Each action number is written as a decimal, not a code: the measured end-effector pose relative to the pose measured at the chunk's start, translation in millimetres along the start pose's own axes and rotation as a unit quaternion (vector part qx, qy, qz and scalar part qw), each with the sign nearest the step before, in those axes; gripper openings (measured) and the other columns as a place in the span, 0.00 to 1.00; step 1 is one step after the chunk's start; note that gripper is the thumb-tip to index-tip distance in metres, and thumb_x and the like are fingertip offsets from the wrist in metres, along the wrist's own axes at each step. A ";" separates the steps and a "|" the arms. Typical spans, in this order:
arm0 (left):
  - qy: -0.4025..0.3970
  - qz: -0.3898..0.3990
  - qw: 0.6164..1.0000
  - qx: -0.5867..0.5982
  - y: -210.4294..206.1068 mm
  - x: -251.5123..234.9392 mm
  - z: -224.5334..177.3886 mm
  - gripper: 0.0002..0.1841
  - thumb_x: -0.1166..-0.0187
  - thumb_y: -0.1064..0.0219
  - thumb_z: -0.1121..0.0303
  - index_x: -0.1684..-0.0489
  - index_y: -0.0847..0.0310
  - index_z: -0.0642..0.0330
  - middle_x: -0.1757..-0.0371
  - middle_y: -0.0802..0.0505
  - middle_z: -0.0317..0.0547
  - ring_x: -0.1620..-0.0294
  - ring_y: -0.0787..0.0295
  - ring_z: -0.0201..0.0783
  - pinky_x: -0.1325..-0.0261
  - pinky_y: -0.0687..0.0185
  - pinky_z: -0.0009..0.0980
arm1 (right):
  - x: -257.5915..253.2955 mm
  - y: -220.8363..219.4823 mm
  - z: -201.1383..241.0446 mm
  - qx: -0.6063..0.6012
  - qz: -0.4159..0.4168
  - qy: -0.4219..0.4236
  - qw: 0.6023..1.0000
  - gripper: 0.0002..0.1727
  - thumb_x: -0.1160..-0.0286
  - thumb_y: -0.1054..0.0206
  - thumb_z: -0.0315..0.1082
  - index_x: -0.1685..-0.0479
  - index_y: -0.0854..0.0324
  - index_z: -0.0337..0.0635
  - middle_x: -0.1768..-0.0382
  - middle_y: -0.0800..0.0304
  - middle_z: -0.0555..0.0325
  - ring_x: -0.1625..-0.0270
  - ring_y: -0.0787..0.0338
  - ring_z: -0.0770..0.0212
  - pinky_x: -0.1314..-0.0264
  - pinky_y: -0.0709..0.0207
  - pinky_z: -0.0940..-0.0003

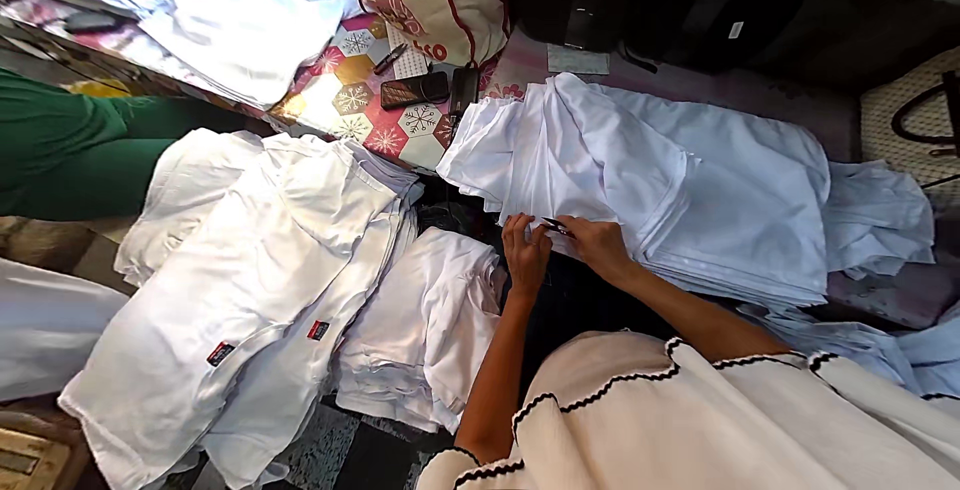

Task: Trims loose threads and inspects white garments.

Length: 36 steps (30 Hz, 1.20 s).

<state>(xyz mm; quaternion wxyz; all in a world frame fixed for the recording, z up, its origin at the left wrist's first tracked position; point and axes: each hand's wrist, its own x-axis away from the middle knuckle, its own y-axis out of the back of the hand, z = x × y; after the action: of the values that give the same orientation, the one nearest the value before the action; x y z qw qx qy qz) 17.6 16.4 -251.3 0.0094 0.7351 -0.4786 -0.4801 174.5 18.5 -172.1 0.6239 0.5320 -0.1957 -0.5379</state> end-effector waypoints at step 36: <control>0.209 0.103 0.948 0.218 83.7 -49.0 -9.7 0.14 0.23 0.30 0.78 0.41 0.13 0.72 0.47 0.06 0.58 0.54 0.06 0.40 0.46 0.10 0.36 | -86.0 42.9 35.1 -0.404 0.291 -0.201 0.844 0.13 0.15 0.35 0.32 0.71 0.19 0.37 0.86 0.33 0.66 0.86 0.37 0.76 0.82 0.44 0.80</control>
<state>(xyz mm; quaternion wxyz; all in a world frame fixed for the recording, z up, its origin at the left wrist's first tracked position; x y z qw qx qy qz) -37.6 1.6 -172.3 -0.0019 0.7497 -0.6321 -0.1960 136.1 72.0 -93.8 0.8584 0.0315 -0.2284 -0.4582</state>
